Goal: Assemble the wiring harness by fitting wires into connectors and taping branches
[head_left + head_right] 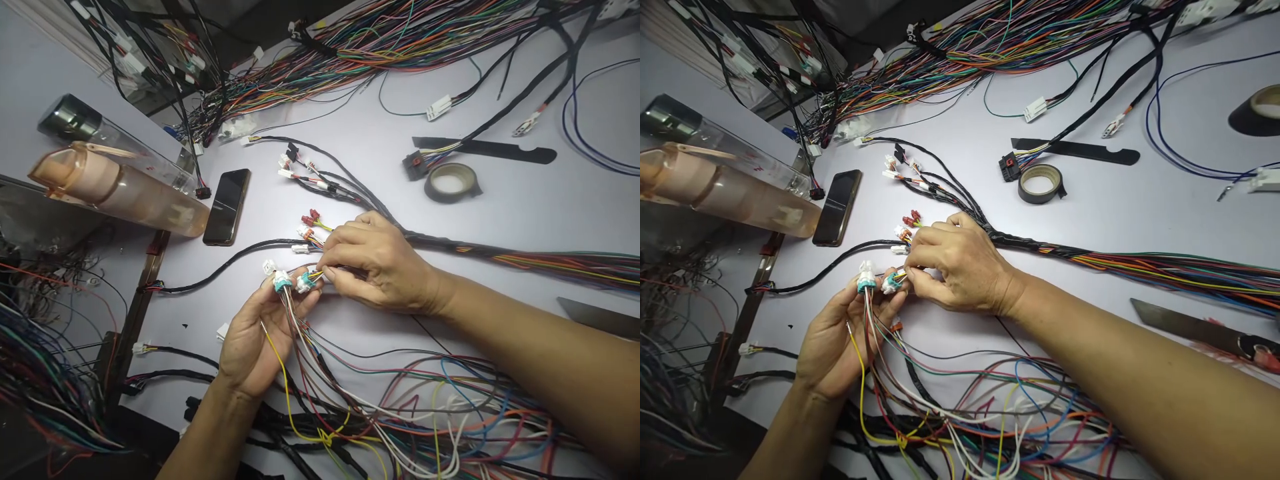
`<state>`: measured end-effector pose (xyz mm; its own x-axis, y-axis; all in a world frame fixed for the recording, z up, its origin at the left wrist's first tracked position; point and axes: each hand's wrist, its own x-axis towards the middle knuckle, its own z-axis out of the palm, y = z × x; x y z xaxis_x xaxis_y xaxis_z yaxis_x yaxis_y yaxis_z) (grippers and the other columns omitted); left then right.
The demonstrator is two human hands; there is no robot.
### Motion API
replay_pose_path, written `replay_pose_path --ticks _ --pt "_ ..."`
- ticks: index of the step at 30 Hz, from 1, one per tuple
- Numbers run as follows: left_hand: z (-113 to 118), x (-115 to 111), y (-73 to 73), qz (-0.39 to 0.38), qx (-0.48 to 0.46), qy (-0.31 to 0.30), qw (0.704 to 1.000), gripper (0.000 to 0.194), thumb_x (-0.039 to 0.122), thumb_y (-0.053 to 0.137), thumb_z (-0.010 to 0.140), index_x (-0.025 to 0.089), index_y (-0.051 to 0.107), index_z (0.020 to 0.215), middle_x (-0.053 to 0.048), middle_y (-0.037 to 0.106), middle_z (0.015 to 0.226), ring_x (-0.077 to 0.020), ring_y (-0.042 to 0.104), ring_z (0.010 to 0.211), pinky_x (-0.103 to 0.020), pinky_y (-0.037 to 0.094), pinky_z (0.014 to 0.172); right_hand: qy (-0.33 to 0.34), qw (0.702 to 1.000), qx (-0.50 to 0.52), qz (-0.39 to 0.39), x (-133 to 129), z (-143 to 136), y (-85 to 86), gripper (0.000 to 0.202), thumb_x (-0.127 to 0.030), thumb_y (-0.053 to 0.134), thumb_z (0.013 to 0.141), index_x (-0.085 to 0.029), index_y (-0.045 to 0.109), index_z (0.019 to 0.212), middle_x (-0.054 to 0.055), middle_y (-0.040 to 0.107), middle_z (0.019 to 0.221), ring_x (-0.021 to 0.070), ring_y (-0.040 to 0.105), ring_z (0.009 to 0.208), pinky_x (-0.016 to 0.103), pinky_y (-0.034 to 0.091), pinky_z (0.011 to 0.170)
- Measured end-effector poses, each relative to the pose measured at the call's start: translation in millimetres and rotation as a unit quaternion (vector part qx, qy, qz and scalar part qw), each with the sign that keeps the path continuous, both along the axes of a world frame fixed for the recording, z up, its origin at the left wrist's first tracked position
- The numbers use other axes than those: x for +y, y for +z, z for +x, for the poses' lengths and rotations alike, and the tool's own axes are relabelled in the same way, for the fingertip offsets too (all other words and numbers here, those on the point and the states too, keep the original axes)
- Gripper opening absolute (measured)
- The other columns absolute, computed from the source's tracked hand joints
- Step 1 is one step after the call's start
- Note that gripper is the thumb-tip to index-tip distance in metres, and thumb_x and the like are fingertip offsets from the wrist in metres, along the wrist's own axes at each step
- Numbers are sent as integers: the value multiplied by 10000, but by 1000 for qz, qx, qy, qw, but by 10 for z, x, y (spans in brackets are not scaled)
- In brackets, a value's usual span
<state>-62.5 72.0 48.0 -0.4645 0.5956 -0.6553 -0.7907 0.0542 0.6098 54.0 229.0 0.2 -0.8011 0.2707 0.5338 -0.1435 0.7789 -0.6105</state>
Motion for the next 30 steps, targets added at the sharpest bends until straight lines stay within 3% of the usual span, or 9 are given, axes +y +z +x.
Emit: replay_pose_path --ticks 4,11,19,25,30 --pt "1 26 20 -6 -1 1 1000 268 144 444 925 107 700 856 -98 745 894 -209 721 829 -312 602 786 17 1000 -4 3 4 0 -21 143 -295 591 815 -218 687 889 2 691 908 157 590 850 326 274 796" --pt "2 31 16 -10 4 -9 1000 262 172 450 932 108 690 846 -97 742 910 -230 717 866 -272 609 740 17 999 -14 29 29 -13 -55 135 -288 576 875 -227 682 931 0 698 918 154 588 859 317 269 785" --pt "-15 11 -8 -18 3 -14 1000 221 209 470 933 112 667 907 -104 738 945 -237 714 885 -275 614 727 15 998 -11 52 44 -39 -97 214 -377 532 925 -229 683 893 -2 698 864 145 573 816 318 275 779" --pt "-25 -1 -20 -30 9 -10 999 217 188 449 942 105 650 948 -104 740 877 -216 728 775 -252 615 654 13 999 -12 43 33 -31 -74 197 -350 551 912 -220 688 857 -4 693 827 147 572 792 324 282 784" --pt "-14 9 -7 -32 14 -1 999 241 179 430 950 109 659 919 -101 741 903 -241 721 839 -253 618 656 9 999 -22 47 30 -29 -45 196 -333 549 904 -214 688 833 2 683 792 151 557 771 327 281 779"
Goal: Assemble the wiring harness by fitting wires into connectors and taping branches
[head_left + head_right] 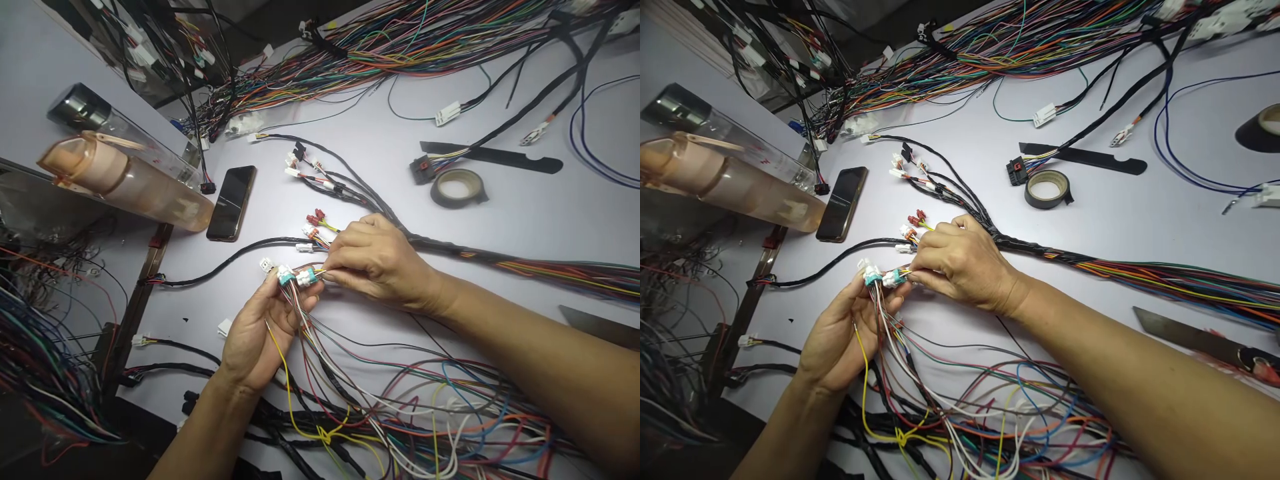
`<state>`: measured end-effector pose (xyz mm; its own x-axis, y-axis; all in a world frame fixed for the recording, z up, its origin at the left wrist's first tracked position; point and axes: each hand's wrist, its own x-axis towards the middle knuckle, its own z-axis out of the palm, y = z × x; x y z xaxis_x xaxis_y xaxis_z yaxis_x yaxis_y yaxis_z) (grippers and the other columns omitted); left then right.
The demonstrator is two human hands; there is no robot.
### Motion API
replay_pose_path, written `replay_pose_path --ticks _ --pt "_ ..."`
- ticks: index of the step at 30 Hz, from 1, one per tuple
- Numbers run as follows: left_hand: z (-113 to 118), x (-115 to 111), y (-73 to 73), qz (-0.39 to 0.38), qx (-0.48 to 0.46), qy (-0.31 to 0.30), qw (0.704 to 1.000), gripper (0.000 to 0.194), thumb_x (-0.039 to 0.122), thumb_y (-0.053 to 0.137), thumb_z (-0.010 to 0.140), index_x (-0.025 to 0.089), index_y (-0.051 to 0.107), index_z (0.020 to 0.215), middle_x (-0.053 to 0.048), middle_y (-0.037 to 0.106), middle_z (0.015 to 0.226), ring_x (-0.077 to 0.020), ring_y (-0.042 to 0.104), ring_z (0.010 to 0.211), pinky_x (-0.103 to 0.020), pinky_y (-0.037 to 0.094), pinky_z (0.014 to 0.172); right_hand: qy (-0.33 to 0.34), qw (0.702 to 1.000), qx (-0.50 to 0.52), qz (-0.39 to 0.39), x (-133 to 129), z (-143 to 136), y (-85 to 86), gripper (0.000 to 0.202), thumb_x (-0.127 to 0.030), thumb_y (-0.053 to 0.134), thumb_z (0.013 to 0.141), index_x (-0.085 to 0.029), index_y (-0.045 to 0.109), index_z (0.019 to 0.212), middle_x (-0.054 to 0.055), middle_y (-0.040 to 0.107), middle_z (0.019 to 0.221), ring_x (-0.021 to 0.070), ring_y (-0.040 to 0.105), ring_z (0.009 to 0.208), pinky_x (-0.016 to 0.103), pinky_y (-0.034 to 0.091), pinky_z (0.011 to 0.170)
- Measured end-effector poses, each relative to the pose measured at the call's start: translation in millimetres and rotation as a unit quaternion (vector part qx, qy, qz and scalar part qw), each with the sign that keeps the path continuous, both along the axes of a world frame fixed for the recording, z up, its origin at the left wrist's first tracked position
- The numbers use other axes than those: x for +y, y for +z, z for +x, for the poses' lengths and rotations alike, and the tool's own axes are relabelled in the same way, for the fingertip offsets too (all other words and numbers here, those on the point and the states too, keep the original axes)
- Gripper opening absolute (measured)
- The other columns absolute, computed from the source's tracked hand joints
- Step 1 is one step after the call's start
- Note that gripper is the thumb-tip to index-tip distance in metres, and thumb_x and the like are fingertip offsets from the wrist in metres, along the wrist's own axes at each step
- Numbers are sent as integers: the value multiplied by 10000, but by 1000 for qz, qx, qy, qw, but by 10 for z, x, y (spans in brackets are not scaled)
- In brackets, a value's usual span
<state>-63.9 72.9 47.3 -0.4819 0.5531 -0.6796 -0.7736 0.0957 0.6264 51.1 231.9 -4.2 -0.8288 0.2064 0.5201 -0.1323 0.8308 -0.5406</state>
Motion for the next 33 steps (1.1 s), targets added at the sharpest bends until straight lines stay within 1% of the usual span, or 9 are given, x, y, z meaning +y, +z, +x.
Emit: replay_pose_path --ticks 12,17,21,28,33 --pt "-20 -38 -54 41 9 -21 999 272 209 444 951 116 686 867 -85 744 898 -228 719 863 -244 619 657 -14 1000 21 13 -17 -12 -12 211 -303 543 891 -207 680 764 -11 660 738 138 549 727 327 277 762" --pt "-20 -45 -58 45 26 -28 998 278 210 440 951 114 691 879 -83 744 908 -230 716 874 -252 619 667 -30 996 57 58 -26 -13 -33 196 -298 545 893 -206 676 780 -7 670 770 140 540 731 330 276 762" --pt "-26 -35 -64 42 32 -34 998 283 220 441 950 108 694 892 -88 743 918 -228 717 865 -266 619 689 -32 994 63 82 -28 -13 -36 196 -284 541 898 -205 675 780 -6 672 778 137 530 717 333 276 767" --pt "-22 -39 -63 57 24 -34 998 238 225 495 918 116 704 881 -85 743 917 -255 709 899 -292 616 732 -31 995 58 76 -27 -9 -27 195 -273 547 895 -199 676 770 -1 672 764 136 543 713 329 292 769" --pt "-35 -41 -55 53 22 -22 998 243 208 482 910 110 699 862 -101 742 914 -269 706 909 -319 617 740 -28 996 55 66 -31 -8 -21 198 -270 548 893 -194 675 763 1 674 752 136 556 711 336 302 779"
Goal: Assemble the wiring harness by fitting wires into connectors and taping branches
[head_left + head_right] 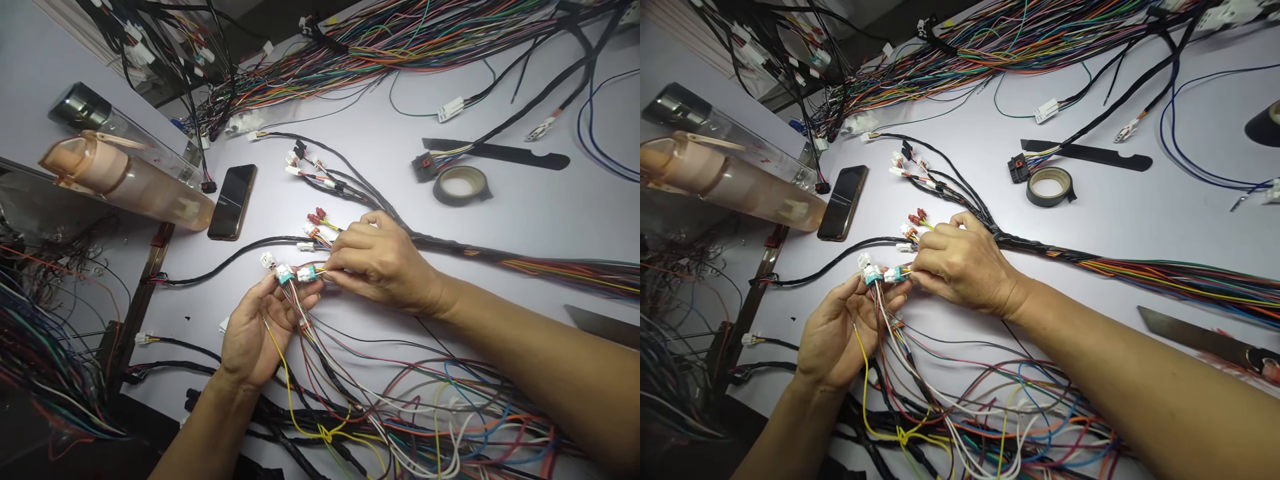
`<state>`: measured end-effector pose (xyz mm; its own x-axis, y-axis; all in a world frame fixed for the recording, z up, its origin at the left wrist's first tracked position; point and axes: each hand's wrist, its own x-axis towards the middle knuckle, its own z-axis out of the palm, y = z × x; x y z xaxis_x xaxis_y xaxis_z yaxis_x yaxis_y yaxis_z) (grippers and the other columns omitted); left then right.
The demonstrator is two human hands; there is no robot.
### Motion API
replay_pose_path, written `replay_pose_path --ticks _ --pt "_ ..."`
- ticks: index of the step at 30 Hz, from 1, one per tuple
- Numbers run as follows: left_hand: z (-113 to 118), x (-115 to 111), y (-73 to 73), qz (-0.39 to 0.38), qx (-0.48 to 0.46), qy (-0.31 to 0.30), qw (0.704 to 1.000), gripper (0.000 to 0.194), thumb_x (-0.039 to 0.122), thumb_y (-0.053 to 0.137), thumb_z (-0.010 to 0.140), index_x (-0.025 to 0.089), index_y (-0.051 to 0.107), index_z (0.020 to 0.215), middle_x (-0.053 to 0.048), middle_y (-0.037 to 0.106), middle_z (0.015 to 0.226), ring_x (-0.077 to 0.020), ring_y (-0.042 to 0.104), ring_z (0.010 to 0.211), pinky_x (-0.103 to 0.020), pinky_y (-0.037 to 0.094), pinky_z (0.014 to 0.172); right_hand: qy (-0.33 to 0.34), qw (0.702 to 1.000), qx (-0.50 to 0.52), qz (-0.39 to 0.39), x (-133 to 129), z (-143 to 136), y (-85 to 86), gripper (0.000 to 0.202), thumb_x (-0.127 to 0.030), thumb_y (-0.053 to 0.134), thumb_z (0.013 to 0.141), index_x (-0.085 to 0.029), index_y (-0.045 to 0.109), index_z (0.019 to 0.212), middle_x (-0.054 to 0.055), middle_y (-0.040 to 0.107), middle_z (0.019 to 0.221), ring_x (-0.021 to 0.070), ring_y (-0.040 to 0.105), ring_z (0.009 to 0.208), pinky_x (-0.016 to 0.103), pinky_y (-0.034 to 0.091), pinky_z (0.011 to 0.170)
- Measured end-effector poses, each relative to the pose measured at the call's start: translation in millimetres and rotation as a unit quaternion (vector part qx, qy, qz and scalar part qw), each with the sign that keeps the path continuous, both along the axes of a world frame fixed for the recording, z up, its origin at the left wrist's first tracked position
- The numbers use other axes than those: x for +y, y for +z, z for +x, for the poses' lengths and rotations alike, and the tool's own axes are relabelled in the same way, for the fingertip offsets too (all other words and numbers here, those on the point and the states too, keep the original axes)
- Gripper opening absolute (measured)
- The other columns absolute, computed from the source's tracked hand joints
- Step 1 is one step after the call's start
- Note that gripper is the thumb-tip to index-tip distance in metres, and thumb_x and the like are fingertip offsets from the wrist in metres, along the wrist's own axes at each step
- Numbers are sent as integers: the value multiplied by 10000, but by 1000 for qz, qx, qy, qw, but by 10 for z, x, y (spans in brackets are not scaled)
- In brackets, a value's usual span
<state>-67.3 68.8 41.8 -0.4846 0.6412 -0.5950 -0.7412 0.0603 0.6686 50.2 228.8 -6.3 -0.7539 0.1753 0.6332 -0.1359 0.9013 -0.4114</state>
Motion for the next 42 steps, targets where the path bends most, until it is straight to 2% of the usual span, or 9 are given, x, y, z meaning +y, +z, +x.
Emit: replay_pose_path --ticks 6,11,16,23,26,28,31,35,42 --pt "7 31 17 -65 5 17 998 259 193 437 941 96 673 894 -117 740 877 -206 726 730 -274 617 660 -6 1000 -13 -3 -4 -6 7 228 -283 530 900 -188 674 751 2 674 737 137 566 705 336 308 771" --pt "0 49 19 -90 -24 37 995 277 196 412 958 90 659 891 -108 738 820 -198 726 732 -254 615 642 -10 1000 -17 -6 -5 -8 6 244 -298 521 907 -191 671 747 -2 674 739 135 566 703 338 306 776" --pt "-26 28 11 -97 -44 17 994 292 240 424 960 77 655 890 -116 735 799 -194 717 654 -262 608 540 -12 1000 -18 -10 -11 -7 -4 231 -299 532 900 -195 670 746 -3 674 738 135 565 708 340 301 777" --pt "-28 32 20 -105 -40 18 993 282 236 415 961 73 638 902 -119 728 805 -192 716 665 -260 607 544 -11 1000 -22 -10 -9 -10 -6 229 -292 536 898 -191 675 748 -2 673 731 136 563 706 343 301 778" --pt "-18 16 11 -77 -13 33 996 199 209 465 936 99 623 887 -92 721 790 -195 722 733 -266 618 642 -7 1000 -20 -10 -6 -10 -1 227 -289 535 898 -191 674 748 0 671 732 138 562 710 343 300 776" --pt "-7 -2 -2 -52 10 12 999 109 218 569 885 123 612 918 -67 715 799 -193 719 757 -261 618 661 -5 1000 -21 -12 -5 -8 3 223 -286 533 898 -195 672 748 -1 670 734 138 559 711 342 299 776" --pt "23 -13 -21 -31 67 -31 997 258 183 729 756 158 587 970 -30 698 852 -163 705 739 -236 612 633 -4 1000 -23 -11 -6 -3 6 221 -289 529 898 -202 667 748 0 669 739 142 552 714 344 296 776" --pt "82 33 -39 -52 145 -38 987 406 147 795 672 172 558 1001 5 654 848 -114 659 650 -204 584 550 1 1000 -7 -4 -8 -1 1 216 -277 521 901 -202 663 756 1 673 753 139 550 722 343 294 779" --pt "109 101 -104 -36 219 -20 975 370 188 780 705 163 552 996 1 649 825 -86 633 623 -213 562 664 5 1000 7 -19 -4 -2 -9 164 -286 552 882 -212 682 815 -5 693 813 139 567 750 336 286 777"
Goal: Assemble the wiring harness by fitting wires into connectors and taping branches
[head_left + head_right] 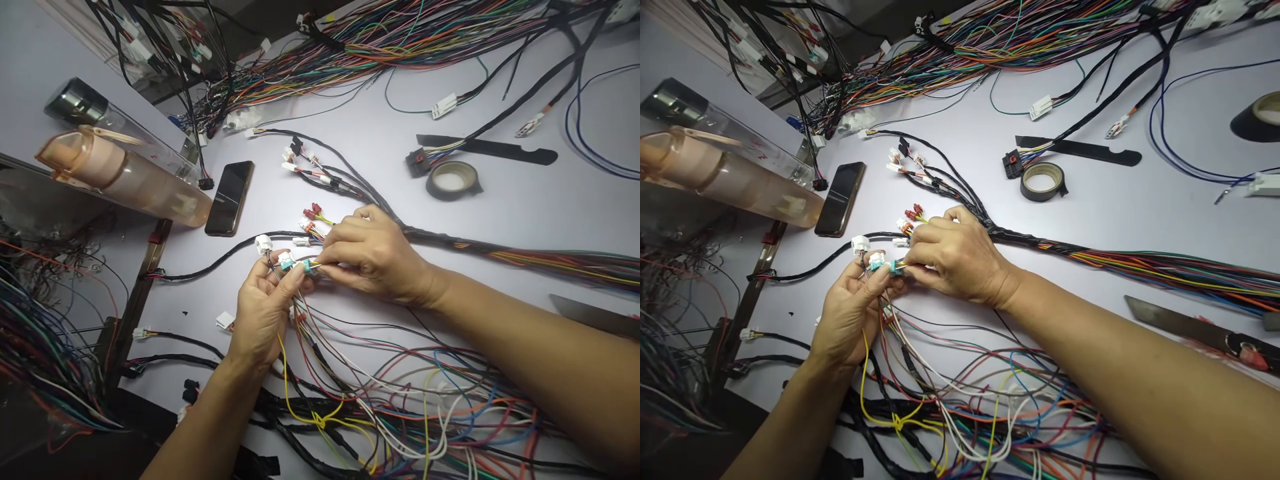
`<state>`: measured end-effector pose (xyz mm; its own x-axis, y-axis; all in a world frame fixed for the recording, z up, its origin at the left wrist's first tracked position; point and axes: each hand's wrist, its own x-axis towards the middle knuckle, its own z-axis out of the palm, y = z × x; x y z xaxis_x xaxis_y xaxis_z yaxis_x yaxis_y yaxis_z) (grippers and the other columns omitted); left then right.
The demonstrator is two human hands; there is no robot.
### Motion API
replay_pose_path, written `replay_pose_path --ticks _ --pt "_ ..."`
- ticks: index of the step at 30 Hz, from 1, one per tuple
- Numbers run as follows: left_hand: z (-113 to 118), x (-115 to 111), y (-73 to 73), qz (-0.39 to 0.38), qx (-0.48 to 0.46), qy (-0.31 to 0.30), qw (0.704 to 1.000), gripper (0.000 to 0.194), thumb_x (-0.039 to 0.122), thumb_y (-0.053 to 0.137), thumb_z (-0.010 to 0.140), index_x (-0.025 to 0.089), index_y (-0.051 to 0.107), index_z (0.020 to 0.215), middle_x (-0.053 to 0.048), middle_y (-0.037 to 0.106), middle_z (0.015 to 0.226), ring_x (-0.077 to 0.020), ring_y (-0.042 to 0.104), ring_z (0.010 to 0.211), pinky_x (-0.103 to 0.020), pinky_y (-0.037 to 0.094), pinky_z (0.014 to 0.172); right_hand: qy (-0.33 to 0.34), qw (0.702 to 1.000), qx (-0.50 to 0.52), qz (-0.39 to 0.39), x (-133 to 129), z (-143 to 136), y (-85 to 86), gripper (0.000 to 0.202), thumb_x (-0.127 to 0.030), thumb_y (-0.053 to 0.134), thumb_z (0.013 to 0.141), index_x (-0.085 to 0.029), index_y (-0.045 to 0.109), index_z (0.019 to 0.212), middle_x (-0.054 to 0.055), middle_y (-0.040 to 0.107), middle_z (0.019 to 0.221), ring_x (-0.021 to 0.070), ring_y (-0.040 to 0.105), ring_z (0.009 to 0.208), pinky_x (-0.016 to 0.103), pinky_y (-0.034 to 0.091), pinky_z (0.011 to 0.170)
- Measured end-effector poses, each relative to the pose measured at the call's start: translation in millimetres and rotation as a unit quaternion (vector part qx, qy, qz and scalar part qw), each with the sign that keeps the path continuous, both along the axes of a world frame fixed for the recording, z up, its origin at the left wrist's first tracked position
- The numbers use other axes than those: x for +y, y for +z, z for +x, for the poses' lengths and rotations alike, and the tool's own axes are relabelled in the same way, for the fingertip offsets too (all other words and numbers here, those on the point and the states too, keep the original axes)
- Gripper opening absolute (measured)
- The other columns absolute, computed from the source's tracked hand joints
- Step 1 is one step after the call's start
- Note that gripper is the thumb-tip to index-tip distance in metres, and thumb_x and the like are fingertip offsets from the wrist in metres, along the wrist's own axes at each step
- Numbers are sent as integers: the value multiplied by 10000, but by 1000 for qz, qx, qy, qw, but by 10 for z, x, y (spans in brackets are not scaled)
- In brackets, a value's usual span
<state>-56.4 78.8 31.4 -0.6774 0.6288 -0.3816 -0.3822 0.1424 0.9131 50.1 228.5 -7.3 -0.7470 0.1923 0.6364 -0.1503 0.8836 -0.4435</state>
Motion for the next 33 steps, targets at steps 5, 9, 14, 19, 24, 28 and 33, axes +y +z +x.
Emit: replay_pose_path --ticks 5,9,14,19,24,28,33 --pt "-14 7 -24 8 -8 3 1000 295 216 750 740 153 575 969 -9 653 818 -83 630 604 -195 548 623 -12 999 -18 -31 0 12 21 178 -321 552 887 -215 696 890 11 706 896 154 579 807 338 272 781" --pt "-9 18 -25 -1 -9 10 1000 247 236 720 774 158 587 968 -4 654 773 -91 634 606 -188 544 600 -17 999 -24 -20 4 5 6 198 -318 528 901 -210 693 883 9 703 829 154 562 771 336 268 765" --pt "2 45 -10 16 1 14 1000 251 208 758 728 144 613 923 -10 662 819 -82 617 616 -199 545 616 -7 1000 -23 -5 10 -4 -8 225 -313 497 920 -207 693 894 12 700 836 153 554 772 337 268 771" --pt "-3 23 -18 14 5 11 1000 283 228 768 724 156 610 947 -4 670 825 -90 629 638 -241 559 699 -16 999 -36 -28 -1 -2 19 240 -299 481 916 -204 696 868 14 696 824 154 545 764 341 265 770" --pt "-27 -15 -46 25 1 -5 1000 289 186 753 739 175 598 983 -8 681 846 -109 668 730 -242 558 759 -5 999 -40 -31 -2 10 39 232 -318 501 902 -210 702 860 5 693 806 151 546 749 333 272 769" --pt "-25 -10 -47 39 -5 7 999 309 146 763 713 173 596 972 -21 691 888 -127 681 791 -265 556 822 8 998 -45 -31 1 19 49 212 -313 517 899 -209 700 872 11 696 815 153 557 759 334 275 775" --pt "-25 -10 -48 36 -7 7 999 335 157 781 694 176 597 973 -19 697 865 -117 677 742 -261 559 798 16 999 -37 -30 0 21 43 181 -305 539 889 -214 694 870 8 695 815 152 570 770 335 281 775"
